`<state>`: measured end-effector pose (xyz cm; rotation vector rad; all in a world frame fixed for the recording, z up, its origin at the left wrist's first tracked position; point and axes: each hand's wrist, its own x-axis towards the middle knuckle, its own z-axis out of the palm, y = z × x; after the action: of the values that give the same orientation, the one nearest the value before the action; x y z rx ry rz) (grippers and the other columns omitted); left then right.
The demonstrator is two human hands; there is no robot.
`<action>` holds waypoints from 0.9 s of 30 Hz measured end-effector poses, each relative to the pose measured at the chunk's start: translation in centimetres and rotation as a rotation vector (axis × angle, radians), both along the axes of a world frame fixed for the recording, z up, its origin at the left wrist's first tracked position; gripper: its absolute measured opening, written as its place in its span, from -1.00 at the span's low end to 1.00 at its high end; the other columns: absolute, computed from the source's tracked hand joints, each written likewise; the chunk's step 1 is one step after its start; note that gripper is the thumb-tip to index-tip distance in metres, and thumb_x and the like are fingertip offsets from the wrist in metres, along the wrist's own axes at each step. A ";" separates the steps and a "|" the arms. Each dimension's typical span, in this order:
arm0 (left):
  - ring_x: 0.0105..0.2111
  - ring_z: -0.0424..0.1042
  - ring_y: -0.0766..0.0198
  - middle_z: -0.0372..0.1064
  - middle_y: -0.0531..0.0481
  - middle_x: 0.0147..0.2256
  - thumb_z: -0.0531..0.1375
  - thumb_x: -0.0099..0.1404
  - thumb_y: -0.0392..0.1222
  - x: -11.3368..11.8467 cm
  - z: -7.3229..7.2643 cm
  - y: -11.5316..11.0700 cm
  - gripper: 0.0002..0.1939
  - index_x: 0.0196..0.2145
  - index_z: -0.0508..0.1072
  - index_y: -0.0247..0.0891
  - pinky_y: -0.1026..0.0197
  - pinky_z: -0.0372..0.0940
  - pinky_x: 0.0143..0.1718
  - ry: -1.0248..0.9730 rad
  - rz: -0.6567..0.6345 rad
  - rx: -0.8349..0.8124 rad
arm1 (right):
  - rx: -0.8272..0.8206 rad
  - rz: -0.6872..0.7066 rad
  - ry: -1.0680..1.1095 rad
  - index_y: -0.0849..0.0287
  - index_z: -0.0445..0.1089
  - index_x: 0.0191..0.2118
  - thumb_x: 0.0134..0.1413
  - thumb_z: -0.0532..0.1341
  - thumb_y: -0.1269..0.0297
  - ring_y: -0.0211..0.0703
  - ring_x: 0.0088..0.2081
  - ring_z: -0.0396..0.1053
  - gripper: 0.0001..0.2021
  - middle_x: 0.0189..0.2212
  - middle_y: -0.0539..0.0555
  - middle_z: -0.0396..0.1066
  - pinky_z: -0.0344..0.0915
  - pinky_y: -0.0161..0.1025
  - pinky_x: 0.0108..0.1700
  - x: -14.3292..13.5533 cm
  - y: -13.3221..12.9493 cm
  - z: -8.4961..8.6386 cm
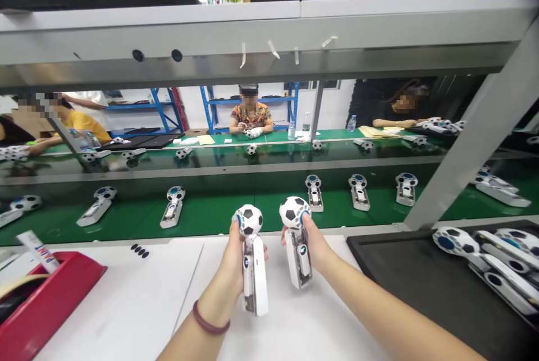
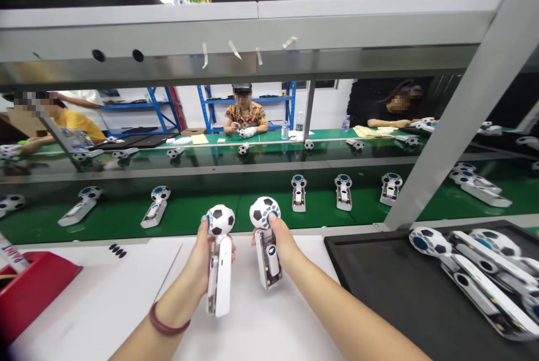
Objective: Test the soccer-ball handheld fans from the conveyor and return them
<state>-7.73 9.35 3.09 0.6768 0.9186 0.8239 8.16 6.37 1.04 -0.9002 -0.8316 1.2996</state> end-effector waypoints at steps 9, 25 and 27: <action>-0.26 0.38 0.18 0.39 -0.06 -0.26 0.32 -0.14 0.13 -0.9 -5.5 1.6 -0.36 -0.15 0.29 -0.24 0.23 0.26 -0.25 -0.076 0.101 0.360 | 0.091 0.033 -0.277 0.10 0.20 -0.12 -0.37 0.36 0.03 -0.06 -0.20 0.33 -0.39 -0.26 0.10 0.37 0.21 -0.09 -0.12 1.5 0.0 -4.0; -0.35 0.38 0.17 0.24 -0.12 -0.09 0.27 -0.01 -0.26 -1.2 -5.9 0.9 -0.48 -0.10 0.17 -0.16 -0.06 0.31 -0.22 -0.143 -0.235 0.160 | -0.159 0.103 0.129 0.08 0.09 -0.14 -0.25 0.29 0.23 -0.16 -0.36 0.34 -0.50 -0.45 -0.05 0.32 0.24 -0.21 -0.30 0.4 0.6 -4.2; -0.35 0.38 0.17 0.25 -0.11 -0.10 0.26 -0.01 -0.28 -1.2 -6.0 0.9 -0.47 -0.09 0.17 -0.16 -0.05 0.31 -0.23 -0.133 -0.238 0.152 | -0.151 0.102 0.129 0.07 0.08 -0.13 -0.23 0.28 0.24 -0.15 -0.35 0.34 -0.51 -0.44 -0.05 0.32 0.24 -0.20 -0.29 0.4 0.6 -4.3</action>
<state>-8.92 10.27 -2.89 0.8357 0.6449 0.7213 8.53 6.99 -3.28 -0.8908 -0.6927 1.5095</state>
